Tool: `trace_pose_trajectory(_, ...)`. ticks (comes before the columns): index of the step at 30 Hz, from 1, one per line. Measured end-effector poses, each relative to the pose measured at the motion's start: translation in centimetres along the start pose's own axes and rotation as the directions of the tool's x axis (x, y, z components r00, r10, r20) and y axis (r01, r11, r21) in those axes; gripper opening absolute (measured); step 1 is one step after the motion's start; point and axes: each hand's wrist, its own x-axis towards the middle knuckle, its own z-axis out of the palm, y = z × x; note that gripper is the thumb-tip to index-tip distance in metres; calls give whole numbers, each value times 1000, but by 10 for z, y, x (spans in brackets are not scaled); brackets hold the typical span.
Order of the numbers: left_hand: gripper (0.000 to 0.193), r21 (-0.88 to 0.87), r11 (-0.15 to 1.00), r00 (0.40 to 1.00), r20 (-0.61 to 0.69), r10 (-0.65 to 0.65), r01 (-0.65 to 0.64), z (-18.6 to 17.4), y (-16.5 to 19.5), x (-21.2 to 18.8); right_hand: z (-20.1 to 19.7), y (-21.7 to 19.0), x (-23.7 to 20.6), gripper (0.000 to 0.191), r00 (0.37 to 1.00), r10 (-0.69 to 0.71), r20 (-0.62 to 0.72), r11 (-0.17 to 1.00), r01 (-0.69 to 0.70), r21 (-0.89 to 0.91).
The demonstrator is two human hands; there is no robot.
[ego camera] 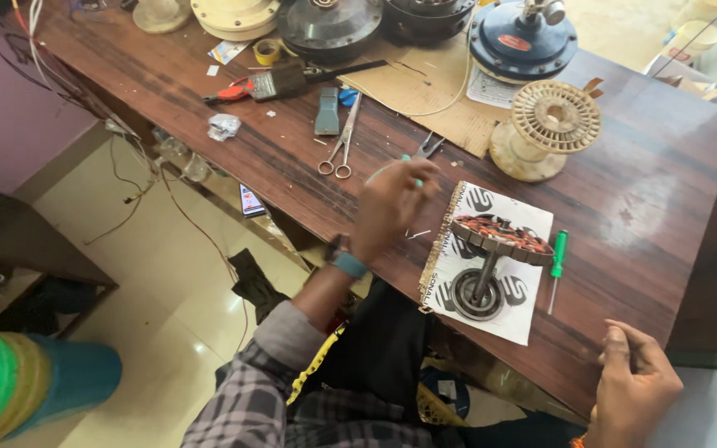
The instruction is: The person sits at a workbench and works on an electric motor armature with copper windings, holding it steady while using a screwdriver to adjust and press the windings and other components. They reposition the armature repeatedly and handle small parts placed on a notepad on the bench.
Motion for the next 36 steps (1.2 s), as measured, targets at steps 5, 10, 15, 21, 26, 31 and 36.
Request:
trace_pose_trajectory(5, 39, 635, 771, 977, 141, -159, 34, -27, -20, -9, 0, 2, 19, 9, 996, -71, 62, 981, 81, -174)
trace_pose_trajectory(10, 24, 742, 662, 984, 14, -176, 108, -9, -23, -56, -3, 10, 21, 10, 997, -19, -79, 999, 21, 24)
trace_pose_trajectory(15, 18, -122, 915, 893, -205, -401, 383, -16, 2, -66, -14, 15, -6, 25, 989, 1, -148, 973, 34, 229)
trace_pose_trajectory(21, 18, -65, 995, 951, 306, -52, 76, 13, 84, -97, 18, 22, -48, 83, 885, -170, 433, 928, -3, 372)
trace_pose_trajectory(26, 23, 3, 999, 565, 825, 25, -48, 50, 102, -122, 18, 13, -53, 54, 765, 50, 643, 946, -242, 215)
trace_pose_trajectory(31, 22, -170, 985, 423, 895, 143, 26, 57, 107, -139, -35, -2, -22, 36, 581, -339, 740, 931, 91, 354)
trace_pose_trajectory(36, 38, -61, 933, 765, 592, -252, 355, 8, 77, -125, -39, 2, 5, 30, 822, -491, 289, 673, 147, 725)
